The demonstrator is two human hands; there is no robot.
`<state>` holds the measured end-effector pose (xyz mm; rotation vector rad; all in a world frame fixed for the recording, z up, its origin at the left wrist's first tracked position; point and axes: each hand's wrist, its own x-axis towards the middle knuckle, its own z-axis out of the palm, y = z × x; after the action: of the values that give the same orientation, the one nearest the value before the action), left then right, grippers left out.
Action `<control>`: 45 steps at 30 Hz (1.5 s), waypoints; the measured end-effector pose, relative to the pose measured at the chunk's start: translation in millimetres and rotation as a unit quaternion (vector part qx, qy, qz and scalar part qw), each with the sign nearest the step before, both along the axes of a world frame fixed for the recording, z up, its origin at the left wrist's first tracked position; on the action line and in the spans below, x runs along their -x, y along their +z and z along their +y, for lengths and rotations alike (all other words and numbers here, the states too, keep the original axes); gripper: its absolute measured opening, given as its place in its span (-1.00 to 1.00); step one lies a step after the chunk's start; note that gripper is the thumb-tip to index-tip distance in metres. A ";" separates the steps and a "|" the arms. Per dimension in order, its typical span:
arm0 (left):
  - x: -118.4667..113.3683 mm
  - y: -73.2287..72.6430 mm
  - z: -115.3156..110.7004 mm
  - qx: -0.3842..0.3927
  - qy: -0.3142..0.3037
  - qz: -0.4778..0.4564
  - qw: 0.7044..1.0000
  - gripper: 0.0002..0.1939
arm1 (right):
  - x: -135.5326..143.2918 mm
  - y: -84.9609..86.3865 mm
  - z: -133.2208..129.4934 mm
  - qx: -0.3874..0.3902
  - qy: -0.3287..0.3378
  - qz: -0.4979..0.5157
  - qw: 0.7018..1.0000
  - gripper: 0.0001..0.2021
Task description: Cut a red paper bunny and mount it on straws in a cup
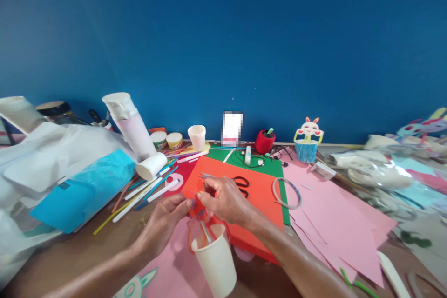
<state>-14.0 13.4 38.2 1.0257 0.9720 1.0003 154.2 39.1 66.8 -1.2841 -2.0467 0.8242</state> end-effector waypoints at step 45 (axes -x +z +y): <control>30.3 22.3 21.6 -0.249 -0.058 0.332 0.908 -0.89 | -28.1 -28.3 36.8 0.229 0.059 0.247 0.940 -0.60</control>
<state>-44.3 35.0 60.5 1.9124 1.2067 0.8218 182.3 75.9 38.5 -1.0370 -1.5855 1.5707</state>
